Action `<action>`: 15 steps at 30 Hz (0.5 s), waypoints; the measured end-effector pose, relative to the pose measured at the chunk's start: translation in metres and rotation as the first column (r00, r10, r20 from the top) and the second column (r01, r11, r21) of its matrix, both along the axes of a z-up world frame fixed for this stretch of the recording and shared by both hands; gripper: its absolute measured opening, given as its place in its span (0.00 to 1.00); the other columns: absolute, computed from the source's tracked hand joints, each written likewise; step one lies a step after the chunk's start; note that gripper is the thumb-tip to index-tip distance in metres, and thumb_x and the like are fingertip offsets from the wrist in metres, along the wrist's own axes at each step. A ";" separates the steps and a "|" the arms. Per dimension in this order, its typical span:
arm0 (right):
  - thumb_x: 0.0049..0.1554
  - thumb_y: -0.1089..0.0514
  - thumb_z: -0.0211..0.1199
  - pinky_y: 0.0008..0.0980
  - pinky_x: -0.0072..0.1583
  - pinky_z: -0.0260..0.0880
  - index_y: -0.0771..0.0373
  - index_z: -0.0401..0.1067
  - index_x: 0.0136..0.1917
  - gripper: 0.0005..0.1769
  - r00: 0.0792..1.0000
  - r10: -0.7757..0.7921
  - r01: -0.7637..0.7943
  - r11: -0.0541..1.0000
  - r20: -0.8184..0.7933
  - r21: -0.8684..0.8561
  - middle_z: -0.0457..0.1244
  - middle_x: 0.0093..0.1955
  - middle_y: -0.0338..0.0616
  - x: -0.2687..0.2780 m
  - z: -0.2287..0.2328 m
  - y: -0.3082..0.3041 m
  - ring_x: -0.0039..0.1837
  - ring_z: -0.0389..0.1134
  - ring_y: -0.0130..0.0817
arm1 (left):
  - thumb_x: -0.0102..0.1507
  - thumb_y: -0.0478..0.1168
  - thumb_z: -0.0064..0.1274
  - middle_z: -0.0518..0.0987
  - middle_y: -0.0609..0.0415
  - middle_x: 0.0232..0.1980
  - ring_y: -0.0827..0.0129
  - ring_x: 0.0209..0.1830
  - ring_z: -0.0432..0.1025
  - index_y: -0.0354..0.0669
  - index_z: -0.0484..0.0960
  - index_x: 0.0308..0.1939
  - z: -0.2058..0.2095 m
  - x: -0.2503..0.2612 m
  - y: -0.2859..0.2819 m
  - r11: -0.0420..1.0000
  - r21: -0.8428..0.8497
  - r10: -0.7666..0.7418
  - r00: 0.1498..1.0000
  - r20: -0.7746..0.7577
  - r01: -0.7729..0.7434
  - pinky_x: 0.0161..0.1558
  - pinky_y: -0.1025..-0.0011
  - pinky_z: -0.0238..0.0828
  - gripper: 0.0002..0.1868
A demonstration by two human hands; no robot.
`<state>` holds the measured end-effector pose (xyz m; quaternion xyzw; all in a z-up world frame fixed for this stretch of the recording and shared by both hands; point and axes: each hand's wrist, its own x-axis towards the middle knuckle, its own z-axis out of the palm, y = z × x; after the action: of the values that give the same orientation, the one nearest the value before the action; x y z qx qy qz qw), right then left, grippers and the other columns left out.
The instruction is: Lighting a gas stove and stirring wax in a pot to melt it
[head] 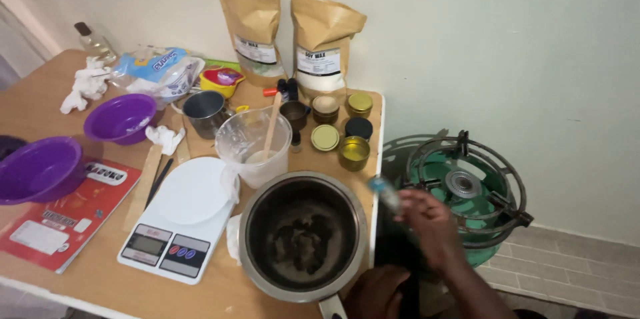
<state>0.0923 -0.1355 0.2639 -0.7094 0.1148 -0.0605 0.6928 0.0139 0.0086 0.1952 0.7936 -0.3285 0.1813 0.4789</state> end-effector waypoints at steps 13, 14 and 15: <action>0.54 0.68 0.57 0.35 0.51 0.71 0.67 0.64 0.56 0.15 0.960 -0.238 0.161 0.899 0.147 0.407 0.63 0.51 0.56 0.020 0.014 -0.073 0.52 0.68 0.47 | 0.59 0.51 0.49 0.80 0.63 0.46 0.81 0.45 0.74 0.50 0.75 0.55 0.031 0.078 -0.114 0.763 -0.497 -0.166 0.618 -0.768 -0.413 0.45 0.81 0.68 0.22; 0.54 0.68 0.57 0.35 0.51 0.71 0.67 0.64 0.56 0.15 0.959 -0.244 0.166 0.898 0.148 0.407 0.63 0.51 0.56 0.020 0.012 -0.073 0.52 0.68 0.47 | 0.59 0.51 0.49 0.80 0.63 0.46 0.81 0.45 0.74 0.50 0.75 0.55 0.023 0.085 -0.120 0.765 -0.498 -0.170 0.617 -0.768 -0.408 0.45 0.81 0.68 0.22; 0.54 0.68 0.58 0.34 0.49 0.70 0.67 0.65 0.56 0.15 0.962 -0.236 0.167 0.906 0.137 0.390 0.63 0.49 0.53 0.021 0.010 -0.072 0.50 0.67 0.44 | 0.59 0.53 0.49 0.79 0.60 0.48 0.79 0.47 0.73 0.47 0.74 0.56 0.015 0.093 -0.125 0.720 -0.576 -0.235 0.643 -0.728 -0.388 0.47 0.79 0.68 0.24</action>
<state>0.1133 -0.2077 0.2743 -0.5398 0.1337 -0.1729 0.8129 0.1069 -0.1165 0.2102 0.5696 0.0334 -0.0389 0.8203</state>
